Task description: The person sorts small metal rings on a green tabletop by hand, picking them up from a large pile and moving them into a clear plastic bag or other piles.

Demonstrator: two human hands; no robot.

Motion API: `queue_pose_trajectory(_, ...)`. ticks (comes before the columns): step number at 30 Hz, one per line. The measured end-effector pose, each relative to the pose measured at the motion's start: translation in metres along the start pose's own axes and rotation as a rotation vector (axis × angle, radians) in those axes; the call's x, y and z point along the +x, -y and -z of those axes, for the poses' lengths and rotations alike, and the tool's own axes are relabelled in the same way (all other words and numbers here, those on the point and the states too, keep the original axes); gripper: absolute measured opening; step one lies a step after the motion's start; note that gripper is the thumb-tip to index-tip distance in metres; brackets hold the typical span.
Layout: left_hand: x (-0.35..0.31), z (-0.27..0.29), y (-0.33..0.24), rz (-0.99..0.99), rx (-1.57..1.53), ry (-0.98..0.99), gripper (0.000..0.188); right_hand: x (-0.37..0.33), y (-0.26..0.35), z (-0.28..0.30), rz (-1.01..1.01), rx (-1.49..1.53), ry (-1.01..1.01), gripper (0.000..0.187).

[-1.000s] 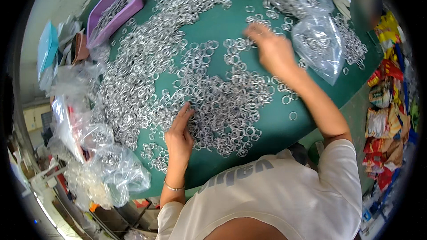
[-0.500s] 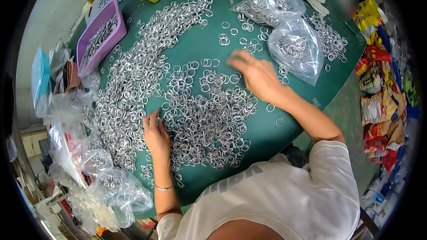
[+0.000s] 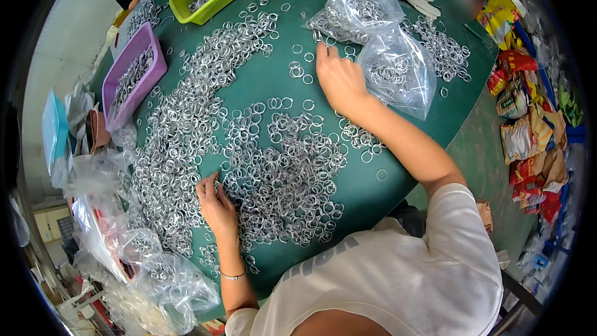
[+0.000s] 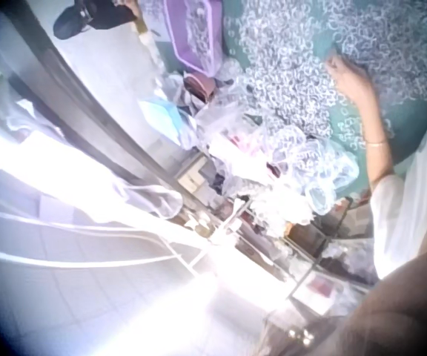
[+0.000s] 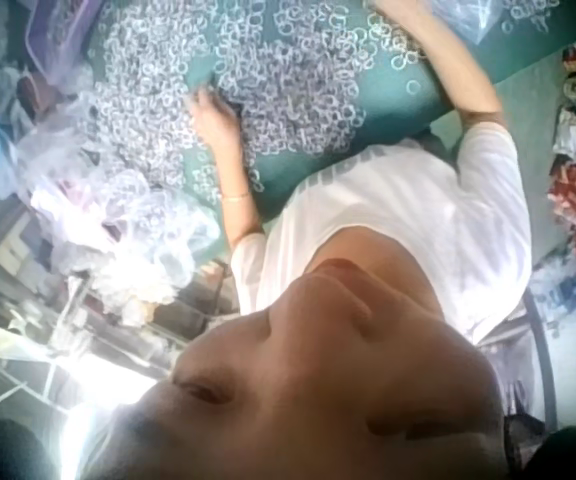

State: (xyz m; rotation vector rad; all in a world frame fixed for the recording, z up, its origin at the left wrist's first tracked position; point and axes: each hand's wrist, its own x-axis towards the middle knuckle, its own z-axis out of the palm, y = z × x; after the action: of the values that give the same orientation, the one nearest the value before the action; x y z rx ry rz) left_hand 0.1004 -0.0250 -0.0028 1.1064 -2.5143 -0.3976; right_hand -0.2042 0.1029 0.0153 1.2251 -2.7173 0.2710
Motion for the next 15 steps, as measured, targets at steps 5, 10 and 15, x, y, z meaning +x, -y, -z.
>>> queue_pose_trajectory(5,0.012,-0.004,-0.014,-0.08,-0.044,-0.026,0.023,0.027,-0.007,-0.02,-0.063,-0.114,0.021,0.03)
queue_pose_trajectory(10,0.045,-0.008,-0.061,-0.223,-0.114,0.018,0.022,0.027,-0.015,-0.03,-0.066,-0.06,0.073,0.027)
queue_pose_trajectory(15,0.093,-0.044,-0.109,-0.402,-0.25,0.123,0.022,0.013,-0.04,-0.032,0.04,0.352,-0.07,0.016)
